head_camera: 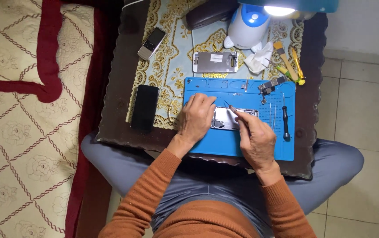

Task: Securing motherboard screws into a mobile phone chassis using a precision screwdriver.

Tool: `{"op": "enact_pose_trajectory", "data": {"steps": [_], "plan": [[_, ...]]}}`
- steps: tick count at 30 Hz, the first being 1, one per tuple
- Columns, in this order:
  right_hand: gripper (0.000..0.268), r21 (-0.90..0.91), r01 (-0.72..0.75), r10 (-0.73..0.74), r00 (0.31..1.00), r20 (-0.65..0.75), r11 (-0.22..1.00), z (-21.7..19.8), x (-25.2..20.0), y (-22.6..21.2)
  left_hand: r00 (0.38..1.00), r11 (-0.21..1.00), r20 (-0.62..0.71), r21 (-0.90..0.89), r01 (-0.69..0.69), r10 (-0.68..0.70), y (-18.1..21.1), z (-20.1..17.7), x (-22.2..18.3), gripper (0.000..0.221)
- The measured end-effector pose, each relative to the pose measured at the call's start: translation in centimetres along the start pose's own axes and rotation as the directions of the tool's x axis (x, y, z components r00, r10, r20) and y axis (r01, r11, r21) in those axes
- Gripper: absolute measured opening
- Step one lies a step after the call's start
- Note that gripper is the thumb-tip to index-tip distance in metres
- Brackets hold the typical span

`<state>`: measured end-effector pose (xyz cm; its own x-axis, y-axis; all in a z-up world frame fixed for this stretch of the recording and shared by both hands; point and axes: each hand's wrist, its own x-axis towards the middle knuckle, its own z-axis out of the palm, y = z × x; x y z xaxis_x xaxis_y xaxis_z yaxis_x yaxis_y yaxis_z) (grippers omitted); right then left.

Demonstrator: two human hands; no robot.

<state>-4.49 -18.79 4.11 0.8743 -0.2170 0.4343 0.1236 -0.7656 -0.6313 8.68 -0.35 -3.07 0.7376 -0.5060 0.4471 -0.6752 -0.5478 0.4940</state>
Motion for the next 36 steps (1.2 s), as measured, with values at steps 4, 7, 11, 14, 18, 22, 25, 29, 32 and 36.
{"op": "enact_pose_trajectory", "data": {"steps": [4, 7, 11, 14, 18, 22, 25, 29, 32, 36], "plan": [[0.023, -0.042, -0.057, 0.058, 0.998, 0.028, 0.998, 0.7, 0.4, 0.0, 0.999, 0.997, 0.044, 0.076, -0.029, 0.025, 0.9, -1.3, 0.4, 0.025], [0.023, -0.036, -0.060, 0.061, 0.998, 0.026, 0.998, 0.8, 0.6, -0.1, 0.999, 0.997, 0.042, 0.067, -0.025, 0.022, 0.8, -1.2, 0.5, 0.025], [0.023, -0.030, -0.070, 0.071, 0.997, 0.028, 0.997, 0.9, 0.9, -0.2, 0.999, 0.999, 0.043, 0.049, -0.015, 0.013, 0.6, -1.0, 0.5, 0.025], [0.023, -0.024, -0.077, 0.078, 0.997, 0.028, 0.997, 0.9, 1.1, -0.3, 0.999, 0.999, 0.040, 0.033, -0.006, 0.005, 0.4, -1.0, 0.4, 0.025], [0.023, -0.015, -0.088, 0.089, 0.996, 0.031, 0.996, 0.7, 1.2, -0.4, 0.999, 1.000, 0.038, 0.007, 0.009, -0.009, 0.3, -1.1, 0.4, 0.025], [0.023, -0.007, -0.099, 0.100, 0.995, 0.032, 0.995, 0.6, 1.3, -0.4, 0.999, 1.000, 0.035, -0.019, 0.021, -0.021, 0.3, -1.4, 0.3, 0.026], [0.023, -0.001, -0.106, 0.106, 0.994, 0.032, 0.994, 0.5, 1.3, -0.6, 0.999, 0.999, 0.033, -0.037, 0.030, -0.028, 0.3, -1.3, 0.5, 0.026], [0.023, 0.005, -0.108, 0.108, 0.994, 0.033, 0.994, 0.5, 1.7, -0.7, 0.999, 0.998, 0.027, -0.052, 0.038, -0.037, 0.3, -1.3, 0.6, 0.026], [0.023, 0.013, -0.113, 0.113, 0.993, 0.034, 0.994, 0.3, 1.9, -0.7, 0.999, 0.997, 0.023, -0.067, 0.048, -0.046, 0.3, -1.2, 0.5, 0.026], [0.023, 0.022, -0.122, 0.122, 0.992, 0.029, 0.992, 0.0, 2.6, -0.4, 0.998, 0.994, 0.020, -0.092, 0.054, -0.052, 0.3, -0.9, 0.4, 0.026]]}}
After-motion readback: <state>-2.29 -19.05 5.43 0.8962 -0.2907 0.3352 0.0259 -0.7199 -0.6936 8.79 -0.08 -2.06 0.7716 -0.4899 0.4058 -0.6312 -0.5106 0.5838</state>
